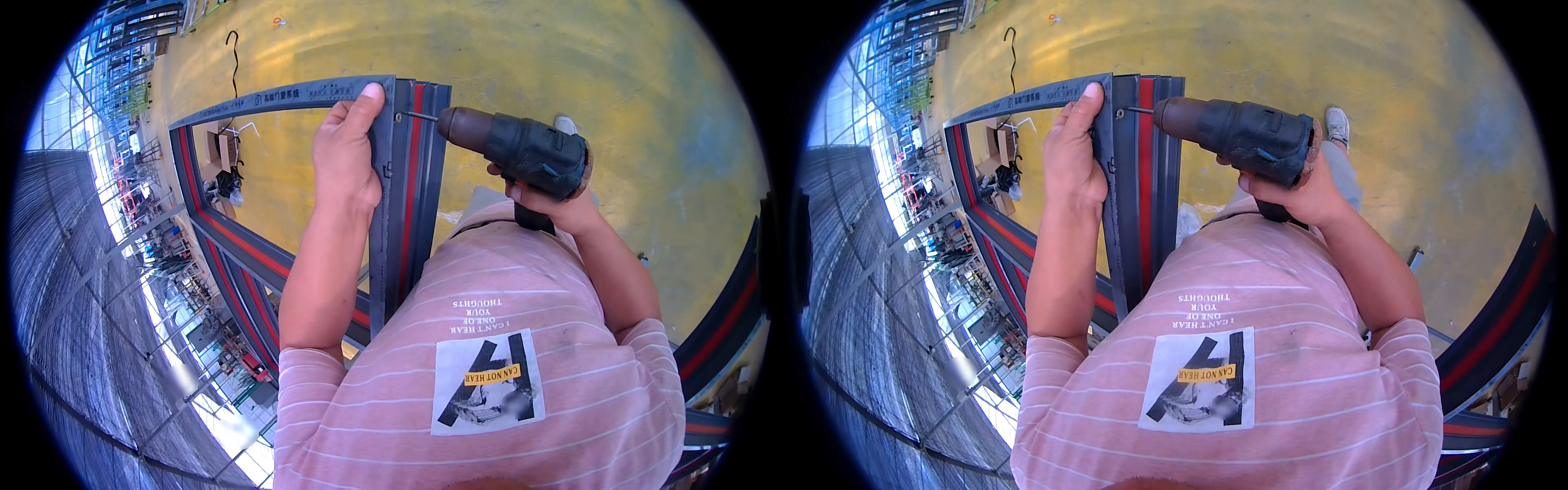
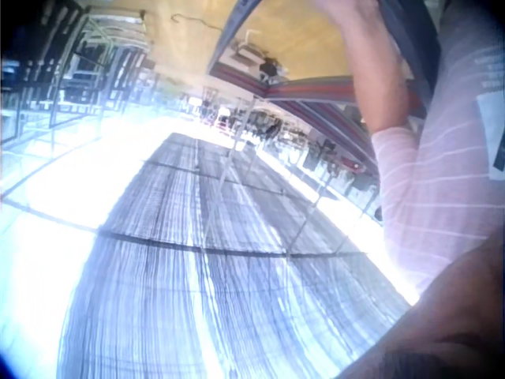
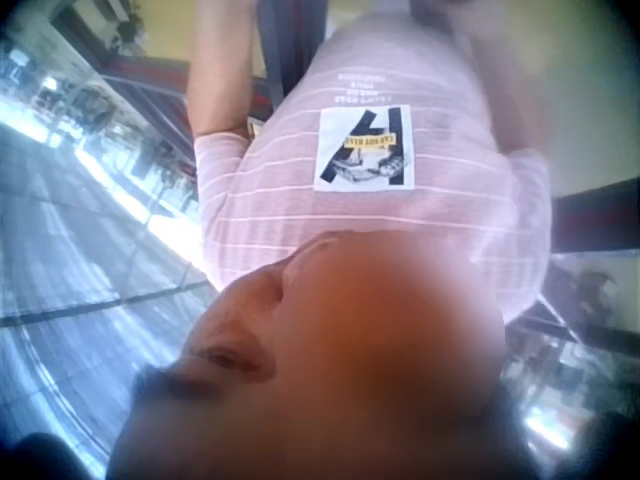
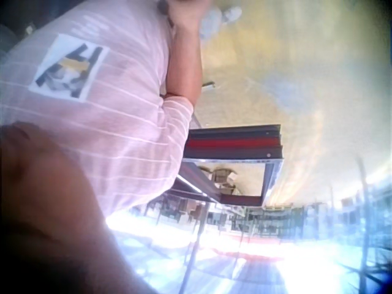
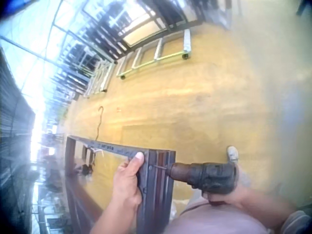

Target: The person aligns a metal bracket with a large metal frame and drives screws into pre-drilled holes using a power drill.

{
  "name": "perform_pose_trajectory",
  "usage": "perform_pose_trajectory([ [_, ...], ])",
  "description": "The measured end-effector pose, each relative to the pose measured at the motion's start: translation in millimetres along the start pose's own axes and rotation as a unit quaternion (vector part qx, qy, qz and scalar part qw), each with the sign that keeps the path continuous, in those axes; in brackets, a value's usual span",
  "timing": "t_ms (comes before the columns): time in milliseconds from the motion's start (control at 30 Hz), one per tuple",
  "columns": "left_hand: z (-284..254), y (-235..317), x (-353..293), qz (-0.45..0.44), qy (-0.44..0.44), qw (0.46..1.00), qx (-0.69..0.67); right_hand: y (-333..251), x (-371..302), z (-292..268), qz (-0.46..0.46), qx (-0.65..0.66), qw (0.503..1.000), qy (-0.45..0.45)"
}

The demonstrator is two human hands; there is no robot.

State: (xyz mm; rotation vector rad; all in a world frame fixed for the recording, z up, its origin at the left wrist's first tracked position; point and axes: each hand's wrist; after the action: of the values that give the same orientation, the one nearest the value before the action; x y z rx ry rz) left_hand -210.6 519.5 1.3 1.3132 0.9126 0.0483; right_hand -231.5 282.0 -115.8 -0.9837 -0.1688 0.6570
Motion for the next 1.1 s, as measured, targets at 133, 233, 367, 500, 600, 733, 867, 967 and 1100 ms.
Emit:
perform_pose_trajectory([
  [133,1,0,-1,-0.001,0.002,1.000,-0.008,2,-2,-1,-0.001,0.014,1.000,-0.007],
  [233,-1,-1,-1,-0.003,-0.009,1.000,-0.016,3,-3,-1,0.000,-0.009,1.000,-0.015],
  [367,-3,-2,2,-0.010,-0.026,0.999,-0.022,-7,-5,1,0.005,-0.037,0.999,0.000],
  [500,-8,-4,7,-0.022,-0.034,0.999,-0.022,-31,8,-17,-0.120,-0.204,0.970,-0.046],
  [600,-12,-5,10,-0.027,-0.028,0.999,-0.003,-42,18,-31,-0.091,-0.304,0.946,-0.063],
  [733,-7,-3,8,-0.036,-0.018,0.999,0.005,-33,19,-19,-0.147,-0.213,0.964,-0.058],
  [867,-8,-3,7,-0.034,-0.031,0.998,-0.038,-20,16,-16,-0.084,-0.134,0.986,-0.056],
  [967,-8,-4,6,-0.028,-0.032,0.998,-0.039,-23,17,-19,-0.054,-0.096,0.993,-0.051],
  [1100,-8,-4,4,-0.014,-0.021,0.999,-0.024,-26,18,-16,-0.053,-0.088,0.992,-0.067],
])
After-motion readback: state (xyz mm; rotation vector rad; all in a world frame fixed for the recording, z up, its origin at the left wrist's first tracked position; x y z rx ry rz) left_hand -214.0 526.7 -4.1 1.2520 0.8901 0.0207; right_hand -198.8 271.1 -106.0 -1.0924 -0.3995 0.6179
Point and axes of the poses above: each hand's wrist, its own x-axis towards the middle knuckle, its own z-axis out of the palm, y = z × x, and after that the axes turned 2 degrees about -z, right-handed
